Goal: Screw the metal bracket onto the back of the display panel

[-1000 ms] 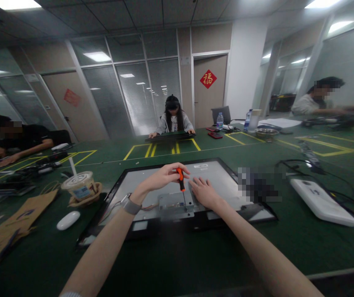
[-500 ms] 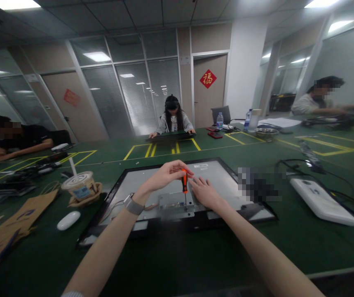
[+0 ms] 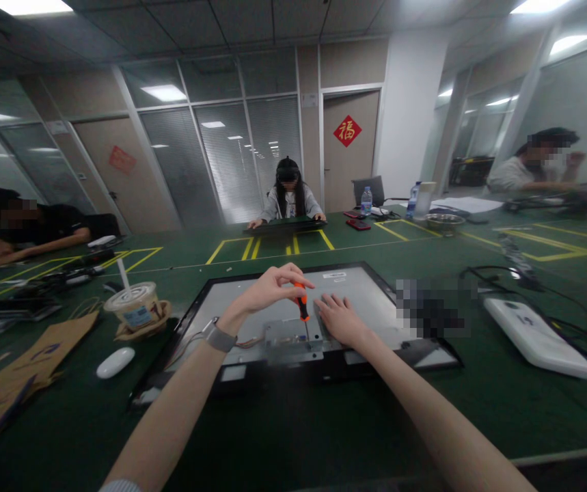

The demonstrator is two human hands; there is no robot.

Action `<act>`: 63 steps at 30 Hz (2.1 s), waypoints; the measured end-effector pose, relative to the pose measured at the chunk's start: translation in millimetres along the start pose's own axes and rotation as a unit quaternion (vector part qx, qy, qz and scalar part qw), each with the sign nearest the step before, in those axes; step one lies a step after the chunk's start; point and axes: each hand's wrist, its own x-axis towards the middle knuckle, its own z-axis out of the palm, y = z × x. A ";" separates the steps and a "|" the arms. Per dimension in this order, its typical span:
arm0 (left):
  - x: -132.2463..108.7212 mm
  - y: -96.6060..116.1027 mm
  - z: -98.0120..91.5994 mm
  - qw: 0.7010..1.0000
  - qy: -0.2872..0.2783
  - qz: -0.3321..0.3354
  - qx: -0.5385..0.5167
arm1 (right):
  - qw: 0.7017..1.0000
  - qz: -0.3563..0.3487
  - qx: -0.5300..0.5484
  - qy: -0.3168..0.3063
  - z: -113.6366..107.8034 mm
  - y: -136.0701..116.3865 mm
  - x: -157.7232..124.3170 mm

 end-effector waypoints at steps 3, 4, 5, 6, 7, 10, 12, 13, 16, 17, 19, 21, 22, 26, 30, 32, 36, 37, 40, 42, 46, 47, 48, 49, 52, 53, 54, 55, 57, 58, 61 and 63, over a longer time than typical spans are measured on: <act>-0.7 1.1 -2.4 1.000 -0.012 -0.006 -0.002 | 1.000 0.003 -0.002 -0.001 -0.2 -0.4 -0.4; -1.0 1.8 -3.1 1.000 -0.014 -0.009 -0.006 | 1.000 0.005 -0.001 0.001 0.2 -0.3 -0.4; -1.2 2.6 -3.8 1.000 -0.015 -0.014 -0.011 | 1.000 0.006 0.001 0.003 0.9 0.0 -0.3; -1.4 3.5 -4.2 0.999 -0.017 -0.019 -0.019 | 1.000 0.006 0.004 0.005 1.8 0.3 0.0; -1.6 4.4 -4.4 0.999 -0.022 -0.026 -0.031 | 1.000 0.006 0.006 0.007 2.7 0.7 0.3; -2.0 6.9 -3.1 0.996 -0.041 -0.039 -0.068 | 1.000 0.005 0.014 0.009 4.9 1.6 1.3; -1.8 7.8 -1.2 0.995 -0.048 -0.043 -0.071 | 1.000 0.008 0.015 0.008 5.1 1.7 1.6; -1.5 8.0 -0.1 0.996 -0.047 -0.043 -0.063 | 1.000 0.009 0.014 0.007 4.7 1.6 1.6; -0.2 6.9 3.3 0.999 -0.031 -0.030 -0.015 | 1.000 0.000 0.012 0.006 1.9 0.7 0.8; 0.2 6.4 4.5 0.999 -0.024 -0.024 -0.001 | 1.000 -0.004 0.011 0.005 0.8 0.3 0.3; 0.8 6.0 6.6 1.000 -0.013 -0.020 0.014 | 1.000 -0.007 0.007 0.002 -1.3 -0.3 -0.5; 0.9 7.0 8.3 1.000 -0.015 -0.021 0.014 | 1.000 -0.007 0.003 0.001 -2.6 -0.9 -1.0; 0.9 7.9 9.1 0.999 -0.018 -0.021 0.015 | 1.000 -0.008 0.003 0.003 -2.9 -1.2 -1.2; 1.1 10.6 11.0 0.999 -0.030 -0.031 0.019 | 1.000 -0.004 0.004 0.010 -3.3 -2.5 -1.3; 2.4 7.3 10.8 0.998 -0.027 -0.055 0.015 | 1.000 0.006 0.003 -0.004 -3.8 -3.5 -1.1; 2.7 5.2 9.9 0.998 -0.018 -0.037 0.048 | 1.000 0.011 0.007 -0.009 -3.2 -3.0 -1.0; 2.2 3.8 8.6 0.998 -0.035 0.004 0.053 | 1.000 0.006 0.024 -0.002 0.4 -0.1 -0.3; 1.9 3.9 8.7 0.998 -0.042 0.001 0.047 | 1.000 0.003 0.028 0.001 1.3 0.8 -0.1; 1.1 3.0 9.8 0.998 -0.041 -0.032 0.040 | 0.999 -0.003 0.040 0.004 2.2 2.1 0.1; 0.6 1.6 10.5 0.997 -0.040 -0.056 0.021 | 0.999 -0.002 0.047 -0.002 1.3 1.9 0.3; 1.4 1.7 10.7 0.997 -0.062 -0.035 0.018 | 0.999 0.007 0.039 -0.016 -0.7 0.0 0.5; 1.9 2.9 10.5 0.997 -0.066 -0.017 0.039 | 0.999 0.009 0.034 -0.015 -0.8 -0.4 0.6; 2.3 4.3 10.3 0.996 -0.067 -0.001 0.066 | 0.999 0.009 0.028 -0.013 -0.6 -0.7 0.6; 2.7 6.0 10.1 0.993 -0.064 0.009 0.097 | 1.000 0.009 0.023 -0.012 -0.3 -0.9 0.6; 2.3 10.4 9.8 0.985 -0.047 0.010 0.168 | 1.000 0.010 0.006 -0.014 1.1 -1.2 0.7; 1.7 11.3 10.0 0.983 -0.044 0.008 0.178 | 1.000 0.011 0.003 -0.012 1.6 -1.3 0.8; 0.9 12.0 10.5 0.983 -0.041 0.006 0.179 | 1.000 0.012 0.000 -0.009 2.2 -1.3 1.0; 0.2 12.6 11.1 0.984 -0.039 0.001 0.174 | 1.000 0.014 -0.002 -0.006 2.8 -1.3 1.3; -0.8 13.6 13.3 0.988 -0.032 -0.016 0.152 | 1.000 0.017 -0.006 -0.002 4.0 -1.2 1.7; -1.0 14.2 14.8 0.990 -0.027 -0.029 0.136 | 1.000 0.017 -0.008 -0.002 4.5 -1.2 1.9; -0.3 16.7 19.7 0.994 -0.023 -0.056 0.091 | 1.000 0.015 -0.013 0.000 4.9 -1.4 1.9; 0.4 18.5 22.6 0.995 -0.023 -0.063 0.076 | 1.000 0.016 -0.015 -0.001 4.2 -1.8 1.7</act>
